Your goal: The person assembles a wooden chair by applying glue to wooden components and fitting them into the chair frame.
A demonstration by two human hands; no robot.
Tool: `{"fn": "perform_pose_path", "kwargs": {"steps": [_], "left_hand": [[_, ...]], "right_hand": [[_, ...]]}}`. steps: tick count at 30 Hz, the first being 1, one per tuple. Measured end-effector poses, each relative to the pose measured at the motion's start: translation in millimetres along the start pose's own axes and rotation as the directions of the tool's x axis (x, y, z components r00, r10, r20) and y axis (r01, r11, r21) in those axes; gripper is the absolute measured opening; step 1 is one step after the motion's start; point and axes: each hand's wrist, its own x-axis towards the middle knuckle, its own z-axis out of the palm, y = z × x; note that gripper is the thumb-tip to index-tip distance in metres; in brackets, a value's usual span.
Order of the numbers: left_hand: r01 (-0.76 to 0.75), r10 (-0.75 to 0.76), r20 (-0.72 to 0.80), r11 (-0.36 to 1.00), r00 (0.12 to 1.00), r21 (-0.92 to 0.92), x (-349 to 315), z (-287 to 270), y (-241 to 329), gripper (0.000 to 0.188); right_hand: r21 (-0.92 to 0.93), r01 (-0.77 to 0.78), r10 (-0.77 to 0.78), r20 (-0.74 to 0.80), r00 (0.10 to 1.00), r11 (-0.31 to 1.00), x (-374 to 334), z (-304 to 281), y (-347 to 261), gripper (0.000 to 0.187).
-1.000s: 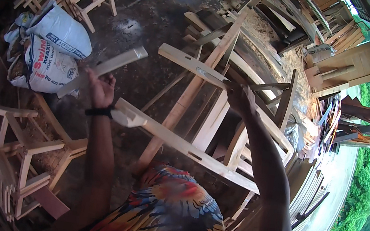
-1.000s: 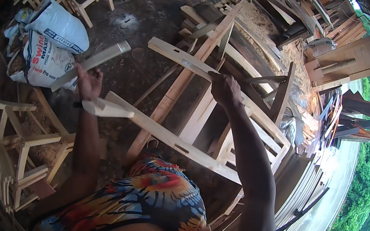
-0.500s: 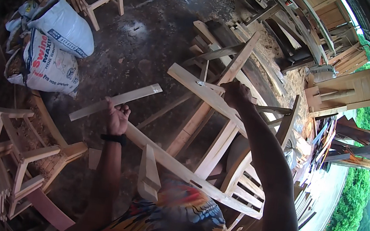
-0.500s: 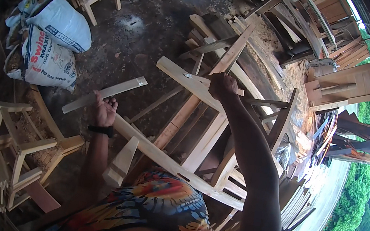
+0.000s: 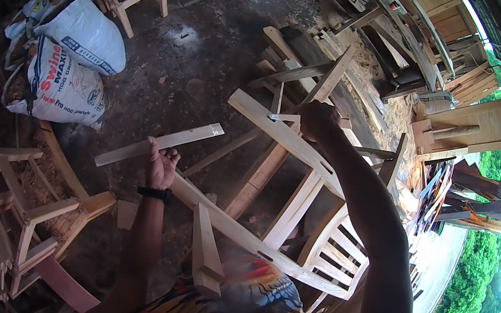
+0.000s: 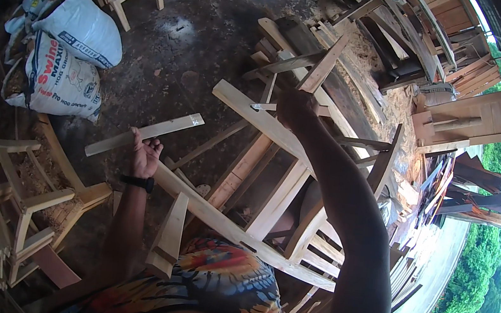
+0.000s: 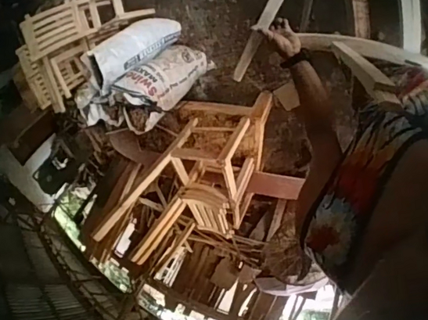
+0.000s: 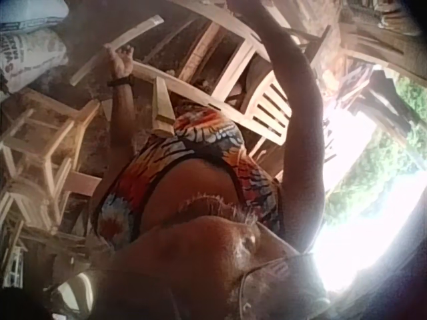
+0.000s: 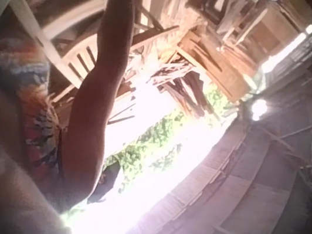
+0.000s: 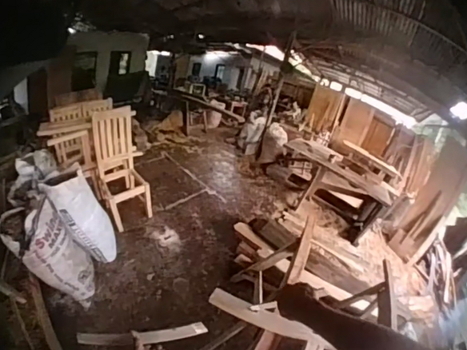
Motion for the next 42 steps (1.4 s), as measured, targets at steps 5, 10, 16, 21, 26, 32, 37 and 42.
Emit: {"fn": "perform_pose_path", "kwargs": {"steps": [5, 10, 16, 21, 26, 32, 37, 42], "left_hand": [[0.012, -0.011, 0.033, 0.999, 0.999, -0.038, -3.0, 3.0, 0.0, 0.048], [0.013, -0.013, -0.009, 0.999, 1.0, -0.046, -3.3, 0.0, 2.4, 0.047], [0.018, -0.018, -0.015, 0.999, 1.0, -0.036, -2.6, 2.4, 1.8, 0.049], [0.03, -0.031, -0.037, 0.999, 0.999, -0.027, 3.1, -3.1, 1.0, 0.05], [0.038, -0.04, -0.053, 0.998, 0.998, -0.041, 4.9, -5.0, 0.7, 0.051], [0.062, -0.065, -0.047, 0.996, 0.997, -0.068, 6.5, -6.0, 2.5, 0.049], [0.045, -0.055, -0.073, 0.989, 0.996, -0.138, 5.7, -4.6, 2.2, 0.049], [0.054, -0.065, -0.068, 0.987, 0.996, -0.154, 5.0, -3.2, 1.9, 0.049]], "right_hand": [[-0.141, 0.058, -0.038, 0.142, 0.989, 0.988, 13.8, -19.9, -15.3, 0.015], [-0.118, 0.072, -0.058, 0.115, 0.992, 0.99, 16.8, -32.0, -31.7, 0.018], [-0.234, 0.124, -0.077, 0.204, 0.976, 0.964, 29.2, -41.4, -37.6, 0.021], [-0.231, 0.196, -0.152, 0.193, 0.969, 0.953, 28.2, -46.2, -31.3, 0.022], [-0.159, 0.118, -0.098, 0.126, 0.987, 0.98, 18.2, -58.8, -20.2, 0.021], [-0.15, 0.111, -0.099, 0.088, 0.991, 0.982, 17.0, -58.1, -15.0, 0.019], [-0.14, 0.106, -0.089, 0.121, 0.989, 0.985, 16.4, -55.4, -29.6, 0.018], [-0.244, 0.205, -0.204, 0.031, 0.979, 0.948, 19.4, -36.1, -32.5, 0.01]]}}
